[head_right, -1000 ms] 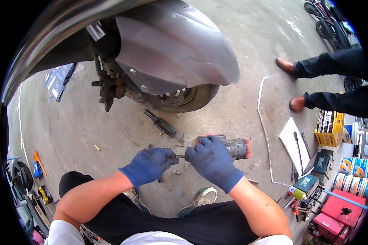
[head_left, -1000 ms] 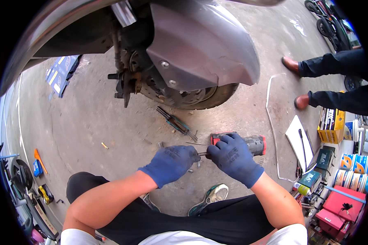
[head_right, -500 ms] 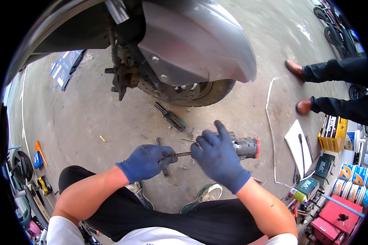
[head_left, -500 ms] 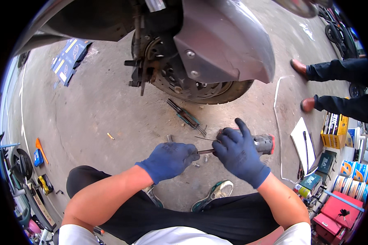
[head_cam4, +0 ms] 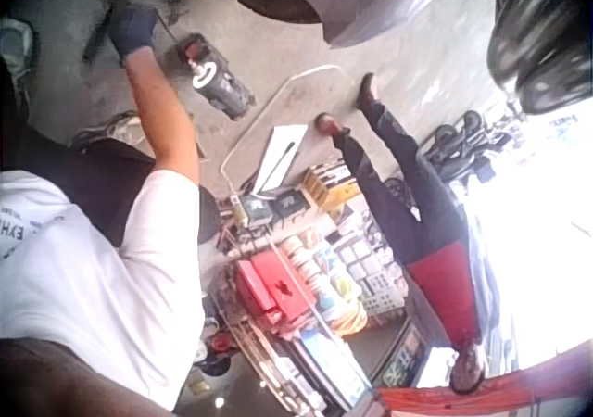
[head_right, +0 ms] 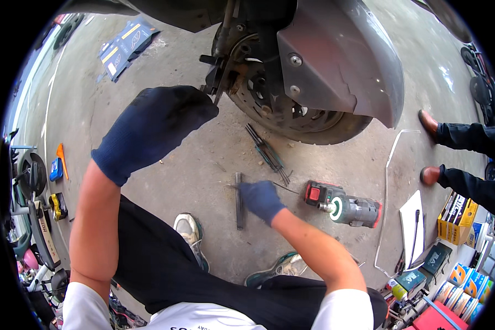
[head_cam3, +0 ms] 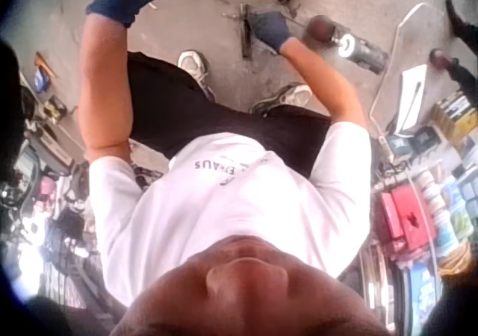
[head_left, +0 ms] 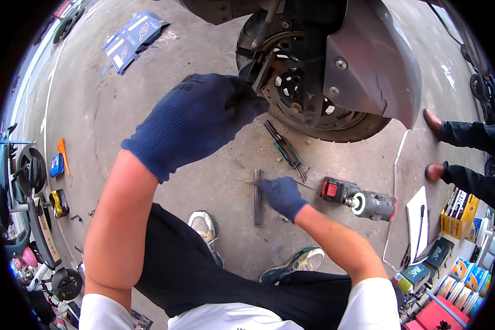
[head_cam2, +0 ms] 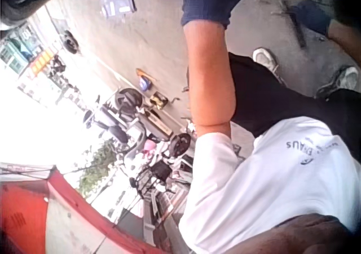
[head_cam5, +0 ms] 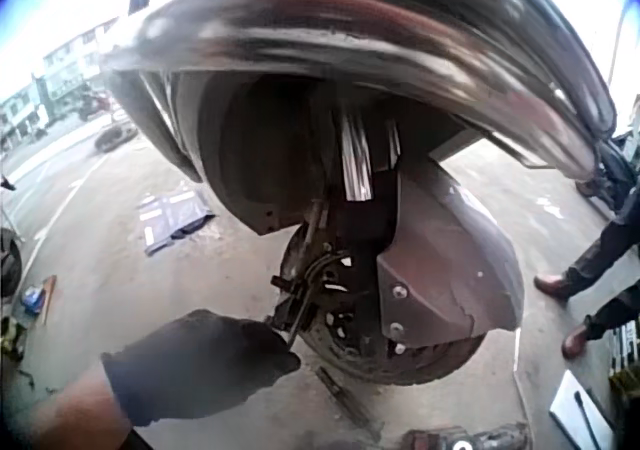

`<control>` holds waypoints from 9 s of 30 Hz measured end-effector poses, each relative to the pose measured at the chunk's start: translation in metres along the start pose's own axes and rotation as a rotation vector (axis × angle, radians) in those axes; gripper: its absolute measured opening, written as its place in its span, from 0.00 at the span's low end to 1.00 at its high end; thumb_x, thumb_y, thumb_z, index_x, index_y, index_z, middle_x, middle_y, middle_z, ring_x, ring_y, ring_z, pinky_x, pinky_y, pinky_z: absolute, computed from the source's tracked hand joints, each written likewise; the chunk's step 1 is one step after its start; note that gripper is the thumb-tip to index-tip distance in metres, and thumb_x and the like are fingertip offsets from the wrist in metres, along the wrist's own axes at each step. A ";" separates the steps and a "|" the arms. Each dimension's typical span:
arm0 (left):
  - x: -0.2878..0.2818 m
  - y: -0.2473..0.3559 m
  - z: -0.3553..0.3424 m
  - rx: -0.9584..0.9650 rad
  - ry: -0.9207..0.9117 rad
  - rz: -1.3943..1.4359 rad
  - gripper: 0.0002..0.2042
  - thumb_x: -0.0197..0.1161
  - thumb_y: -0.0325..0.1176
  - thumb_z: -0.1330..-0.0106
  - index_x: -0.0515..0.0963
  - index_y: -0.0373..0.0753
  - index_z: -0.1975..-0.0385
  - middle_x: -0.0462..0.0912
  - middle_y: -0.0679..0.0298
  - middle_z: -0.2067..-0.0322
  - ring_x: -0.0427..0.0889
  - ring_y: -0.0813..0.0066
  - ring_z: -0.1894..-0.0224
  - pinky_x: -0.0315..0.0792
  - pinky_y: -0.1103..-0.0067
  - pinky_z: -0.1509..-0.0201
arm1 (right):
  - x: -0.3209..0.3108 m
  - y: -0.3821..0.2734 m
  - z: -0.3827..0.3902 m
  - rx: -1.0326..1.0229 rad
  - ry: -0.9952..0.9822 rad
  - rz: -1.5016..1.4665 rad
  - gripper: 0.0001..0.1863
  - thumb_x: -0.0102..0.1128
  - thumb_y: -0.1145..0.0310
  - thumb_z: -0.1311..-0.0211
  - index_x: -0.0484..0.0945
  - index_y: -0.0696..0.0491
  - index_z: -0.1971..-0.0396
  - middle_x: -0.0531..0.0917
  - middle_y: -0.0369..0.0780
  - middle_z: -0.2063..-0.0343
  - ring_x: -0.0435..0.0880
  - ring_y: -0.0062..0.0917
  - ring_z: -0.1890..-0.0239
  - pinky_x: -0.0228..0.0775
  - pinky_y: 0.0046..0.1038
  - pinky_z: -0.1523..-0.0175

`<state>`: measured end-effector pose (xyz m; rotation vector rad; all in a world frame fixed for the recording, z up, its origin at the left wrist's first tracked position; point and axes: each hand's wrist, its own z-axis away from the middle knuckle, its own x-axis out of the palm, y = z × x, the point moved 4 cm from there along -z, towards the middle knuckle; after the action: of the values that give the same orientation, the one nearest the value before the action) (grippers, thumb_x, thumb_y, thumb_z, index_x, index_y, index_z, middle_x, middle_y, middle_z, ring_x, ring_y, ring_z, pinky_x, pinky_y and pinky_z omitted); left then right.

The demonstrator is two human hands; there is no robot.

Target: The person selects tools from a cluttered workbench, then uses a wrench and an impact driver to remove bolts from a motorcycle's rear brake assembly. They detach the brake caliper and use pliers to manipulate the brake components.

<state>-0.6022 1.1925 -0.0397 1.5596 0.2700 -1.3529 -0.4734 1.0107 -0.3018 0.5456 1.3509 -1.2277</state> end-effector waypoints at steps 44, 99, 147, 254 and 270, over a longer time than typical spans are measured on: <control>0.045 -0.047 -0.066 -0.080 -0.062 0.884 0.37 0.68 0.29 0.39 0.56 0.35 0.31 0.78 0.60 0.46 0.77 0.72 0.47 0.73 0.73 0.43 | -0.096 0.030 -0.052 0.537 0.763 -0.352 0.20 0.56 0.61 0.35 0.72 0.53 0.47 0.81 0.43 0.57 0.82 0.37 0.54 0.76 0.43 0.53; 0.043 0.009 -0.039 -0.175 0.218 0.919 0.20 0.59 0.46 0.29 0.75 0.36 0.50 0.79 0.66 0.61 0.74 0.80 0.60 0.70 0.78 0.55 | -0.195 -0.025 -0.044 0.298 1.125 -1.373 0.30 0.52 0.71 0.32 0.58 0.65 0.34 0.67 0.56 0.40 0.69 0.44 0.38 0.61 0.36 0.34; 0.044 -0.026 -0.064 -0.138 -0.001 1.229 0.28 0.66 0.31 0.35 0.64 0.34 0.37 0.81 0.61 0.55 0.81 0.77 0.56 0.77 0.79 0.52 | 0.006 0.008 0.067 1.322 0.606 -1.265 0.17 0.65 0.70 0.39 0.77 0.63 0.53 0.82 0.42 0.65 0.81 0.21 0.69 0.79 0.25 0.68; 0.059 0.019 -0.038 0.699 0.365 0.286 0.40 0.80 0.36 0.53 0.66 0.39 0.39 0.75 0.58 0.47 0.77 0.64 0.46 0.73 0.70 0.40 | 0.067 -0.027 0.005 0.794 0.636 -0.253 0.10 0.55 0.61 0.40 0.77 0.52 0.71 0.78 0.46 0.71 0.78 0.40 0.63 0.69 0.41 0.53; 0.081 0.004 -0.052 0.349 -0.019 1.048 0.40 0.73 0.21 0.46 0.60 0.39 0.33 0.68 0.58 0.39 0.73 0.62 0.40 0.79 0.62 0.43 | 0.017 -0.054 0.069 1.105 0.488 -0.782 0.19 0.55 0.64 0.41 0.77 0.57 0.53 0.83 0.52 0.57 0.82 0.43 0.52 0.71 0.42 0.46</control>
<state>-0.5393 1.1972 -0.1132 1.5849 -0.7500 -0.5789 -0.4951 0.9261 -0.2836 1.1911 1.2000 -2.6466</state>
